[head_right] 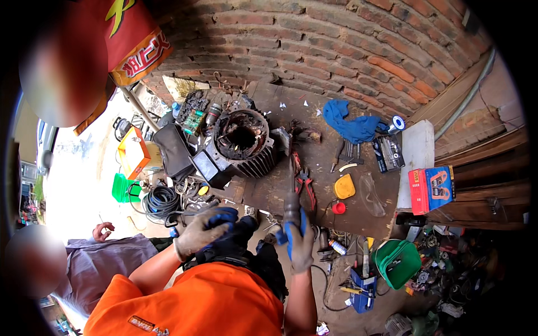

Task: The person disassembles a motor component on a cluttered workbench, using a hammer to strike a metal shaft and remove parts. They then use pliers to pull out copper windings and debris from the motor casing.

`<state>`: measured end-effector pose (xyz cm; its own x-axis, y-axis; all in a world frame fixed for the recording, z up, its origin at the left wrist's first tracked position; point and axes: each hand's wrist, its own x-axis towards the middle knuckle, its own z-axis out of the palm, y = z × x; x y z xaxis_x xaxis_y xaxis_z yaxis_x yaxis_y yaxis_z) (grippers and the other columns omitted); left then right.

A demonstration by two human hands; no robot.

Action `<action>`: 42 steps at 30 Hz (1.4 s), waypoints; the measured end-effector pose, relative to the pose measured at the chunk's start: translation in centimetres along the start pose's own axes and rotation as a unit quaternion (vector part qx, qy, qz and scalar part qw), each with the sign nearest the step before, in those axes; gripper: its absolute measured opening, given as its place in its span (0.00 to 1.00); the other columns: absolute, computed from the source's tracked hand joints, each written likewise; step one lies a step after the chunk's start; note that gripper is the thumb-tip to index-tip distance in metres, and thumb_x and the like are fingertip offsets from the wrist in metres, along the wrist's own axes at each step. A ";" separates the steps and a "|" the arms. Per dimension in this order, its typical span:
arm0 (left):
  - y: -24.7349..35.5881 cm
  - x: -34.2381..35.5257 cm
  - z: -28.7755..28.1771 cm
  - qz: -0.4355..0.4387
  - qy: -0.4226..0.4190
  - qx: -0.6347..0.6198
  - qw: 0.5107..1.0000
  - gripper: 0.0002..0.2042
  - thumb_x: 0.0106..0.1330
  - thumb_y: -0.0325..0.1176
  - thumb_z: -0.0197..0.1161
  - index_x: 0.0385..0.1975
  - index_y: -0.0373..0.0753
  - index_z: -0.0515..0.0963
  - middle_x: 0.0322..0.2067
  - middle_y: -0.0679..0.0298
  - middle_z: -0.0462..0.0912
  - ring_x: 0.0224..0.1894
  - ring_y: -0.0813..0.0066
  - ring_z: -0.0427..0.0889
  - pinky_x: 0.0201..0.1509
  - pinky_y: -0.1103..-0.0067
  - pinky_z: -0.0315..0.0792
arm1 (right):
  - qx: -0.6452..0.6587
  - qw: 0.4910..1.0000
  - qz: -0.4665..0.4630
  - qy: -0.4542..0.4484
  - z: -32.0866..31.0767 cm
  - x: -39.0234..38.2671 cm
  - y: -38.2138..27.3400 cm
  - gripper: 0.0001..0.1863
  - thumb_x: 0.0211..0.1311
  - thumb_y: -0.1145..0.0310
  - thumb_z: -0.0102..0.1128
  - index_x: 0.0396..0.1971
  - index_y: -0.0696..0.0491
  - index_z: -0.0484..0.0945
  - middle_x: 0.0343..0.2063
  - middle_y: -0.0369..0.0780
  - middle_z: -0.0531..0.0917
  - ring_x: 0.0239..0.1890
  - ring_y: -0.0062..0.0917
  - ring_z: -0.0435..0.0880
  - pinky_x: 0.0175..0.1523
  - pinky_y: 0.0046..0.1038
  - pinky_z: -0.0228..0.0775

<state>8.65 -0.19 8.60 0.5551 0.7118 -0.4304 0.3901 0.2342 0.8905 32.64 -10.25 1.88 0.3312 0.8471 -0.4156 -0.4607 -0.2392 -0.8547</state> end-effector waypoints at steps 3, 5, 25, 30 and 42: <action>-0.3 2.7 2.9 -0.022 -0.085 -0.008 0.996 0.21 0.70 0.39 0.62 0.58 0.33 0.73 0.54 0.60 0.79 0.54 0.75 0.75 0.59 0.78 0.70 | 0.227 0.971 0.059 -0.044 -3.8 -5.4 0.8 0.33 0.56 0.60 0.62 0.61 0.58 0.66 0.34 0.44 0.80 0.21 0.23 0.77 0.21 0.22 0.68; 1.3 3.8 4.8 -0.009 -0.128 -0.190 0.973 0.26 0.71 0.41 0.61 0.64 0.33 0.67 0.54 0.60 0.79 0.55 0.76 0.75 0.58 0.78 0.72 | 0.311 0.934 0.068 -0.164 -6.0 -7.7 2.3 0.38 0.53 0.55 0.63 0.61 0.61 0.65 0.32 0.49 0.80 0.16 0.25 0.74 0.19 0.20 0.63; 7.9 -3.1 7.3 0.087 -0.145 -0.296 0.940 0.16 0.71 0.31 0.60 0.55 0.31 0.77 0.44 0.62 0.85 0.40 0.81 0.82 0.42 0.82 0.79 | 0.475 0.824 0.109 -0.290 -3.8 -11.5 6.1 0.47 0.52 0.42 0.65 0.64 0.60 0.63 0.29 0.36 0.77 0.16 0.19 0.68 0.22 0.22 0.56; 6.9 -3.6 5.9 0.116 -0.183 -0.267 0.939 0.16 0.73 0.32 0.57 0.55 0.32 0.77 0.44 0.62 0.85 0.40 0.80 0.82 0.43 0.81 0.79 | 0.466 0.830 0.057 -0.301 -3.1 -12.2 6.8 0.43 0.54 0.48 0.66 0.63 0.61 0.63 0.37 0.39 0.76 0.17 0.18 0.68 0.23 0.22 0.57; 2.9 -4.3 0.5 -0.077 -0.359 -0.408 0.836 0.44 0.73 0.65 0.25 0.62 0.24 0.67 0.57 0.50 0.77 0.57 0.65 0.79 0.64 0.73 0.68 | 0.479 0.842 0.016 -0.247 2.9 -15.6 10.3 0.39 0.52 0.47 0.65 0.56 0.63 0.70 0.13 0.27 0.68 0.06 0.14 0.59 0.15 0.19 0.51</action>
<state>7.77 -2.96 12.93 0.9567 0.1190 -0.2658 0.0292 0.8690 0.4940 20.36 -24.54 0.44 0.0326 0.9981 -0.0520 -0.9942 0.0271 -0.1037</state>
